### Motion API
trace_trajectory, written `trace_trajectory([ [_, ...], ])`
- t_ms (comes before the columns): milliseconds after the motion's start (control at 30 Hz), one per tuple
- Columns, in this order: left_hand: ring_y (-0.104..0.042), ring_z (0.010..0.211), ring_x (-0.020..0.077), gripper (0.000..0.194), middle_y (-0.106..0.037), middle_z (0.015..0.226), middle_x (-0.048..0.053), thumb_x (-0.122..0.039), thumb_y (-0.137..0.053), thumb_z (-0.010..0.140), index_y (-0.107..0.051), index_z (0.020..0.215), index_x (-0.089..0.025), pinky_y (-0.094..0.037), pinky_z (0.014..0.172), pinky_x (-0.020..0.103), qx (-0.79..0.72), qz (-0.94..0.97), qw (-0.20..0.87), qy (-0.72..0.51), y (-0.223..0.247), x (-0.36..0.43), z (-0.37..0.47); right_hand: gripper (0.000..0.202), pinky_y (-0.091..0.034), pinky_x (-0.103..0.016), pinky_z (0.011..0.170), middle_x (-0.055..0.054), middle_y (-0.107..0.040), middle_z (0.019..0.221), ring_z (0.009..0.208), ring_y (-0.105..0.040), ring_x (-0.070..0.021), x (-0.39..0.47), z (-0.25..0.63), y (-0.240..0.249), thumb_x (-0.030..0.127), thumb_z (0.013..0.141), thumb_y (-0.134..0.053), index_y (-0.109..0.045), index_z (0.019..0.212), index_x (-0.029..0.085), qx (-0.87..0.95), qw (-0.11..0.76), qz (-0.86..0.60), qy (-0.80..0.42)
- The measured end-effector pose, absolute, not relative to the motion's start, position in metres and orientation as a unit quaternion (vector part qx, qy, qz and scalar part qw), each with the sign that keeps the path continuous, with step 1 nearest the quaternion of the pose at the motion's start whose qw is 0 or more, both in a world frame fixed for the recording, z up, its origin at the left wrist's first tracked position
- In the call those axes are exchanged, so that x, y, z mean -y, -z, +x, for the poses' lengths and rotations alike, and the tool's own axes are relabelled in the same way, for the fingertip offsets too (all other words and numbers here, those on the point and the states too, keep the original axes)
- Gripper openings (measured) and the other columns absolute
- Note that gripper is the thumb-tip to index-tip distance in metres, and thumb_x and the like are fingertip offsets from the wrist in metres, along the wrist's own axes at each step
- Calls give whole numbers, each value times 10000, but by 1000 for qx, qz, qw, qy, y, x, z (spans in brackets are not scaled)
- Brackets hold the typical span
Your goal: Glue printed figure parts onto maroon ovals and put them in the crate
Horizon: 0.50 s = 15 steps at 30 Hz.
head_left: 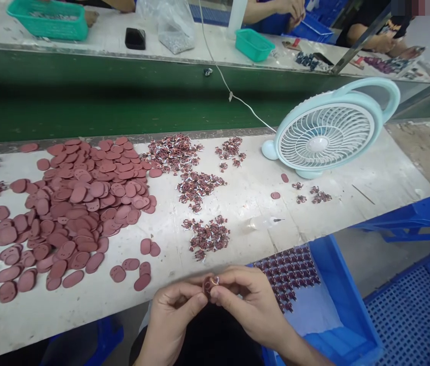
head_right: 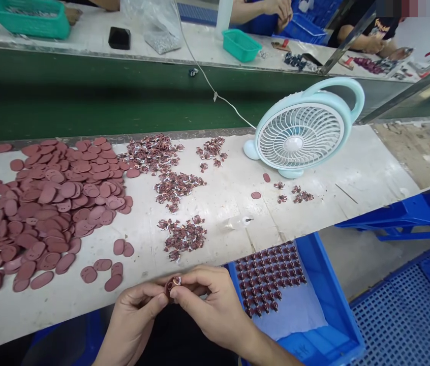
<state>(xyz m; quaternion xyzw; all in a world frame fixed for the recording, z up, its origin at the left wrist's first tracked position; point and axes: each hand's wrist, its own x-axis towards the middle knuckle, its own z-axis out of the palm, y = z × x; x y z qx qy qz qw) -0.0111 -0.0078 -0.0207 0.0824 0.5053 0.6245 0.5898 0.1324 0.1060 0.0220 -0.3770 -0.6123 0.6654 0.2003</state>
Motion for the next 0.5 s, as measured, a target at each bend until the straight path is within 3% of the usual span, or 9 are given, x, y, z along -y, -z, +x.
trace_trajectory([
  [133,-771,1127,298,86,-848,1113,91,-312,-890,833,-855,795,-244,-616,992,336,-528,106,558,-631,23,10,-6,63,-597,-195,640,-25,-810,846,697,-738,-124,-100,131,-14,276,913,-808,-854,944,246,569,226,-376,-695],
  [233,-736,1225,290,64,-812,1258,73,-303,-838,887,-863,942,-284,-611,1028,330,-561,190,519,-617,19,12,-9,55,-627,-221,643,-27,-801,832,690,-747,-136,-99,137,-8,290,915,-812,-832,934,242,486,258,-375,-746],
  [300,-733,1233,266,159,-791,1310,55,-259,-798,919,-845,1061,-311,-610,1037,318,-622,309,417,-586,16,12,-23,62,-643,-235,609,-26,-801,818,667,-758,-149,-102,150,-3,298,901,-828,-829,943,253,428,296,-372,-769],
  [367,-759,1167,245,225,-784,1315,60,-211,-773,929,-821,1132,-293,-600,1058,323,-699,439,238,-511,15,11,-49,98,-646,-240,561,-30,-801,811,634,-757,-159,-109,174,2,319,869,-859,-833,936,251,395,341,-389,-760],
  [433,-753,1153,273,250,-752,1355,108,-232,-746,947,-794,1192,-234,-560,1126,407,-749,528,89,-390,18,12,-86,156,-646,-245,534,-39,-795,805,621,-752,-168,-118,208,11,342,816,-902,-838,907,232,390,376,-442,-715],
  [500,-712,1228,332,285,-725,1395,146,-340,-631,1016,-776,1216,-197,-531,1150,492,-746,597,75,-284,25,14,-124,210,-652,-256,542,-47,-794,804,639,-759,-182,-126,246,23,367,776,-930,-836,895,222,386,397,-517,-653],
])
